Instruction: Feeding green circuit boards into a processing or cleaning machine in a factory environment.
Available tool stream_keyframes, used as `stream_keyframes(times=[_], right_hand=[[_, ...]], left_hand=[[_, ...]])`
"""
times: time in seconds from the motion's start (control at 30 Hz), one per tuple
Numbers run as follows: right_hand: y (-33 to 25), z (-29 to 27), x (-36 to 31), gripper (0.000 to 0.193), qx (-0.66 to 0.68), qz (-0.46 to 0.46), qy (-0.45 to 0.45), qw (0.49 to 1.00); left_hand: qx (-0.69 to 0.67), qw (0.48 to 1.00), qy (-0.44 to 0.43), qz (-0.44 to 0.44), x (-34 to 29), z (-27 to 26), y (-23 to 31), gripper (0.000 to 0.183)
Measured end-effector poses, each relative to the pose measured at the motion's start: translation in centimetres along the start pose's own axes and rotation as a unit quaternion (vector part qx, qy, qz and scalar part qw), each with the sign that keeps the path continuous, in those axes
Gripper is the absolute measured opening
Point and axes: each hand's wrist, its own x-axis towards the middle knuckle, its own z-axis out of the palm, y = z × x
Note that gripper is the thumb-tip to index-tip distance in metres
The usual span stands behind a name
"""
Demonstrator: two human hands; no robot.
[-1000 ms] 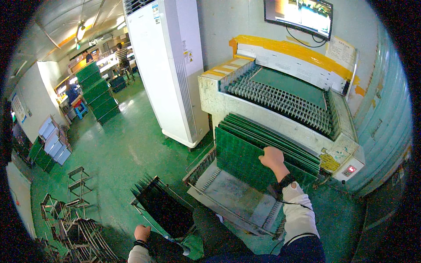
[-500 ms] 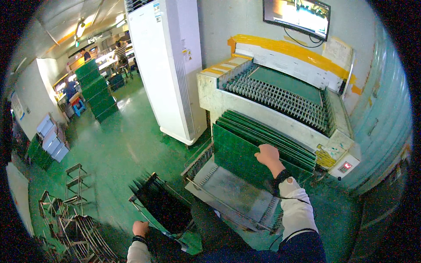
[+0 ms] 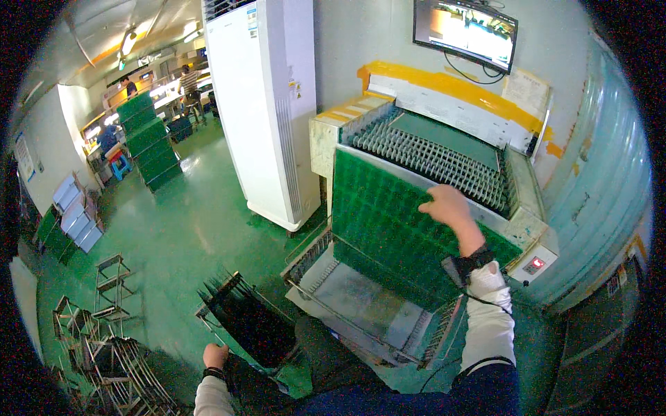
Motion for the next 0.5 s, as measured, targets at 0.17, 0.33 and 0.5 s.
stream_keyframes(times=[0.17, 0.33, 0.5], right_hand=[[6.4, -5.5, 1.0, 0.038, 0.137, 0.083, 0.002, 0.987], [9.1, -3.3, -0.3, 0.030, 0.755, 0.166, 0.143, 0.618], [6.4, 0.2, -1.6, 0.030, 0.835, 0.145, 0.090, 0.523]], left_hand=[[-0.007, 1.000, -0.027, 0.000, -0.1, -0.2, -0.2, 0.038], [-0.027, 0.999, -0.016, -0.012, -0.5, -0.5, 0.8, 0.035], [-0.022, 1.000, -0.009, -0.016, -0.4, -0.5, 0.1, 0.034]])
